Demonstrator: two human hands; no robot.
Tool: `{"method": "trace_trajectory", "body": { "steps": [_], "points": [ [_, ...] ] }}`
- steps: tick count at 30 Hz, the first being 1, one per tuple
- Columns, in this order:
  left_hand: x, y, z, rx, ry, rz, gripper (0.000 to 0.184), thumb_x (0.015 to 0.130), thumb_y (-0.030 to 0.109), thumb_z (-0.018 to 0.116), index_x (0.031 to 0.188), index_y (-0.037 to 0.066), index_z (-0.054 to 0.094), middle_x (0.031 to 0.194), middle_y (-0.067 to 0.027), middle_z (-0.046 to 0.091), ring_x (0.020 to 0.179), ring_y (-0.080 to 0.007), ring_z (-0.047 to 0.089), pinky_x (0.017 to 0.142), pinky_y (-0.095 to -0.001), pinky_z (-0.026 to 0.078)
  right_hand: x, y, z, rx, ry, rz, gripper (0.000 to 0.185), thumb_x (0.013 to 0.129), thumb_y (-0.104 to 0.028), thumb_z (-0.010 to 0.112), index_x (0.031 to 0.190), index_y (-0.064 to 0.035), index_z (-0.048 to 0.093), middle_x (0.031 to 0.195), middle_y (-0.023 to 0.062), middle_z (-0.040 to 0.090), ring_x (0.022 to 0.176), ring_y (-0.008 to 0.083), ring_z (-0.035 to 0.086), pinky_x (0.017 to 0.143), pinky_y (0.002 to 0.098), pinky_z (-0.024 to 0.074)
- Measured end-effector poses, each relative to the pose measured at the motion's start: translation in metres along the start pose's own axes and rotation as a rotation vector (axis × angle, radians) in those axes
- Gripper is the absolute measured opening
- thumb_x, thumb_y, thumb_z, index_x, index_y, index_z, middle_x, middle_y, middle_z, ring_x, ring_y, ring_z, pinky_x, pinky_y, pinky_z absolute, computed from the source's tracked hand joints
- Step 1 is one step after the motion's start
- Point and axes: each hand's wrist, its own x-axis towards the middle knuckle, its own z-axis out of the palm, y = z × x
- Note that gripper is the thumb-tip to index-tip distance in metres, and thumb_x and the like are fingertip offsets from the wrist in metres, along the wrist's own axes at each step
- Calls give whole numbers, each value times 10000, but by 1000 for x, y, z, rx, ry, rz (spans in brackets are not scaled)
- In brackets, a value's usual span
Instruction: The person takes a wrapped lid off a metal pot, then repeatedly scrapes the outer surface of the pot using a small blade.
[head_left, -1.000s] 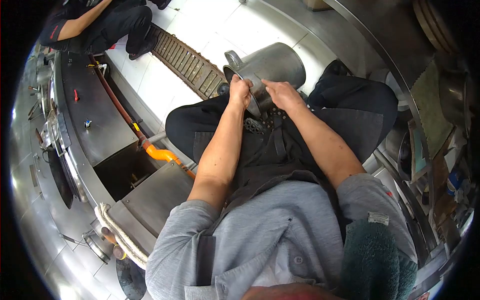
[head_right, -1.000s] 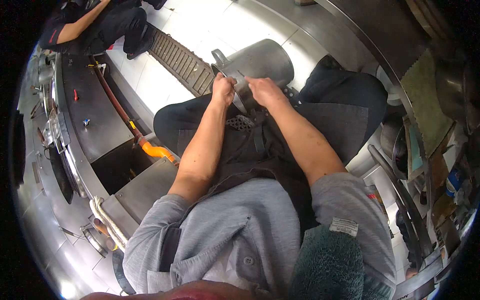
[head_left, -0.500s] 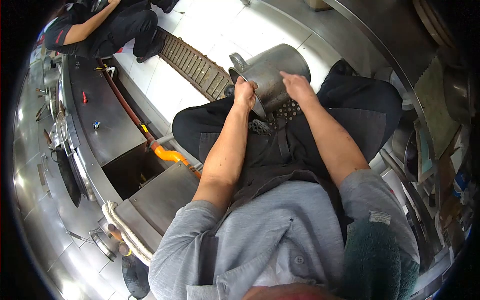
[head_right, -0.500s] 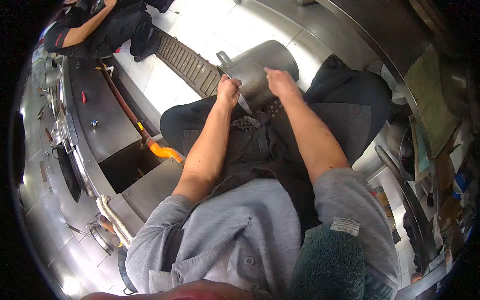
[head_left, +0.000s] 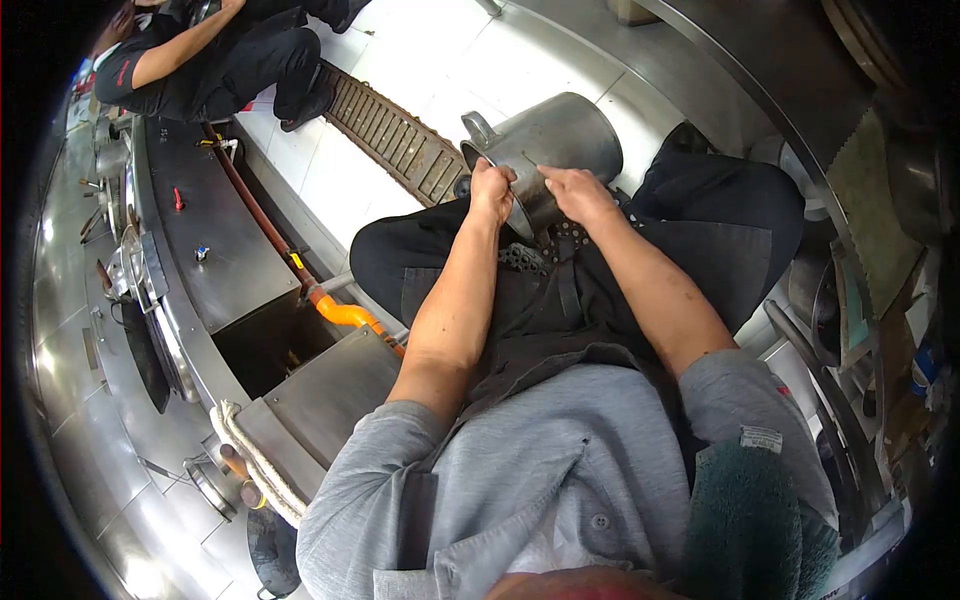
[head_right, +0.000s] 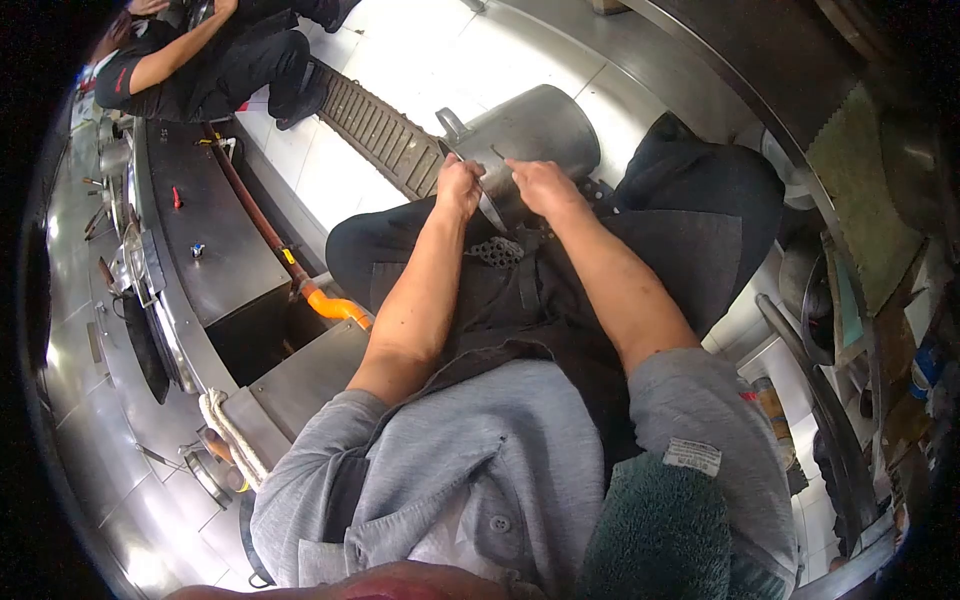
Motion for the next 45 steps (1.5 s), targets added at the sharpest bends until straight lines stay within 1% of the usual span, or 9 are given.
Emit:
{"method": "trace_trajectory", "body": {
  "steps": [6, 8, 14, 18, 26, 30, 33, 41, 45],
  "points": [
    [-5, 5, 1, 33, 0, 1, 330, 707, -163, 420, 994, -5, 466, 766, -62, 455, 647, -160, 468, 539, -263, 397, 4, -7, -13, -35, -48, 121, 346, 908, -223, 481, 1233, -149, 573, 1102, 207, 605, 1021, 366, 585, 912, 418, 458],
    [-5, 4, 3, 9, 8, 15, 308, 705, -162, 419, 958, 4, 473, 771, -71, 463, 643, -166, 468, 529, -272, 398, -3, -7, 3, 23, 3, -57, 334, 894, -213, 512, 1210, -134, 587, 1072, 206, 617, 1000, 377, 587, 899, 417, 462],
    [5, -2, -5, 108, 25, -15, 268, 689, -172, 409, 883, 9, 448, 780, -86, 476, 645, -189, 477, 521, -298, 416, 10, 20, -11, 67, 151, 130, 337, 897, -206, 517, 1219, -131, 579, 1117, 192, 603, 1061, 357, 565, 928, 404, 448],
    [4, -3, 0, 19, -4, 6, 261, 689, -164, 420, 879, 13, 442, 777, -81, 472, 640, -184, 474, 499, -295, 395, 1, -4, -3, -20, -23, 33, 341, 914, -218, 496, 1239, -141, 566, 1137, 186, 600, 1073, 358, 559, 957, 410, 430],
    [6, -2, -8, 107, 1, -52, 352, 691, -162, 439, 1000, 6, 423, 740, -50, 438, 605, -156, 450, 478, -288, 364, 9, 7, -21, -5, 71, 185, 343, 913, -217, 500, 1248, -181, 564, 1125, 180, 607, 1042, 351, 583, 937, 397, 450],
    [7, -4, -8, 69, 11, -36, 386, 699, -156, 446, 1048, 3, 412, 724, -39, 424, 586, -145, 435, 470, -281, 352, 5, 5, 4, -19, 26, -3, 330, 911, -229, 500, 1229, -184, 577, 1108, 189, 609, 1033, 372, 575, 936, 417, 447],
    [7, -2, -10, 79, 7, -50, 427, 695, -163, 452, 1090, -3, 425, 732, -38, 431, 608, -141, 449, 482, -276, 360, 12, 16, -15, 10, 60, 167, 347, 906, -209, 486, 1239, -157, 567, 1130, 195, 597, 1060, 366, 562, 930, 416, 446],
    [-27, 32, 18, 170, -19, -25, 267, 839, 29, 447, 1087, 107, 507, 810, -45, 532, 647, -167, 493, 494, -344, 403, 17, 11, -1, -56, 63, -18, 351, 928, -226, 436, 1229, -109, 572, 1180, 177, 580, 1106, 341, 544, 961, 399, 426],
    [17, -13, -14, 162, -8, -53, 412, 693, -104, 471, 1077, 44, 496, 863, -62, 540, 724, -178, 509, 571, -297, 424, 22, 21, -16, 29, 159, 49, 321, 886, -155, 520, 1192, -93, 597, 1109, 204, 605, 1062, 353, 567, 923, 410, 444]
  ]
}}
